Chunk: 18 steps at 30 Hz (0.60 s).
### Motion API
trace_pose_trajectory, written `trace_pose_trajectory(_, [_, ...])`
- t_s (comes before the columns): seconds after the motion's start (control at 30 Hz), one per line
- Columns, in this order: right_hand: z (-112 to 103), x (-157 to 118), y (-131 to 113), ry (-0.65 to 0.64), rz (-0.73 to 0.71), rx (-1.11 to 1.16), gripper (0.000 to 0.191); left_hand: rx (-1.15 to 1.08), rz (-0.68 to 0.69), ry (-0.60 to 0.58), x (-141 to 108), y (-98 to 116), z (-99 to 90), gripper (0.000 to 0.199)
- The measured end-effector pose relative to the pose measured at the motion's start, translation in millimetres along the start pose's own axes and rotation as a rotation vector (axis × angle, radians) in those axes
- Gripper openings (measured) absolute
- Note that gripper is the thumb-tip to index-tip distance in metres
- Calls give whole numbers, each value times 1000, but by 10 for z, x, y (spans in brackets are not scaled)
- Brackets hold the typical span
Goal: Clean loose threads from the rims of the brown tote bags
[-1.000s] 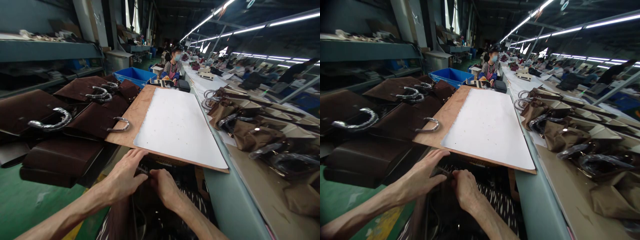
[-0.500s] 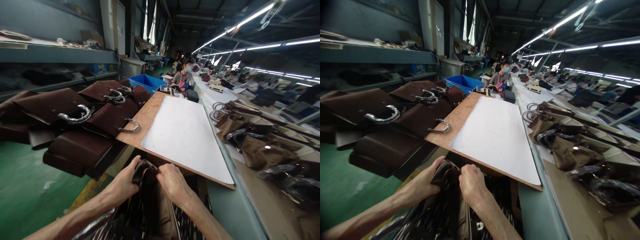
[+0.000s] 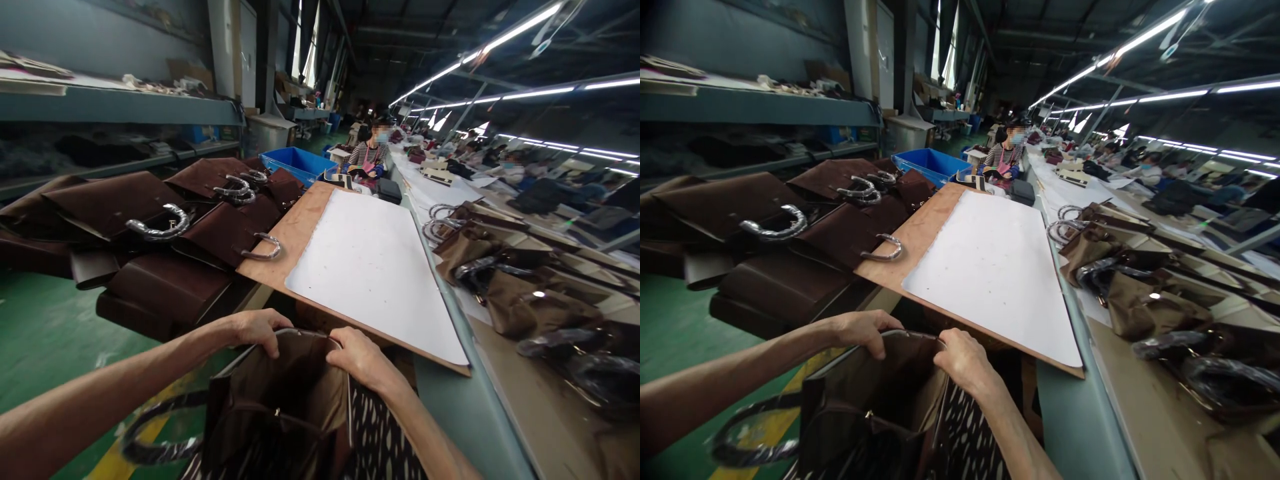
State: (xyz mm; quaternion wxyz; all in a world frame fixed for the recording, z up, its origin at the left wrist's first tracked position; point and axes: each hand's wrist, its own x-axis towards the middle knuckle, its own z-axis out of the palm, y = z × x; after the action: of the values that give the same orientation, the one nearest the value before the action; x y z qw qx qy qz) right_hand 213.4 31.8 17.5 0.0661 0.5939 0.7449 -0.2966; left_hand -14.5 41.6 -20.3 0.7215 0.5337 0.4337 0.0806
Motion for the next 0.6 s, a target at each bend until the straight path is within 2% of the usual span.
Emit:
trace_pose_trajectory(0.07, [24, 52, 3, 45, -38, 86, 30, 8, 12, 26, 17, -38, 0, 50])
trace_pose_trajectory(0.13, [31, 122, -15, 3, -124, 229, 45, 27, 28, 31, 23, -41, -26, 48])
trace_pose_trajectory(0.27, [62, 294, -46, -143, -197, 392, 24, 30, 35, 51, 39, -11, -85, 41])
trace_pose_trajectory(0.37, [89, 369, -39, -85, -193, 327, 17, 42, 97, 104, -55, 0, -93, 42])
trace_pose_trajectory(0.43, [87, 385, -22, -38, -196, 270, 17, 58, 131, 160, -226, -6, -55, 53])
trace_pose_trajectory(0.5, [71, 392, -6, -22, -184, 227, 19, 60, 92, 218, -455, -31, 35, 69])
trace_pose_trajectory(0.57, [56, 399, -5, -43, -170, 195, 20, 104, 25, 345, -668, -82, 163, 80])
trace_pose_trajectory(0.6, [54, 401, -14, -48, -166, 174, 20, 150, 5, 423, -744, -118, 230, 80])
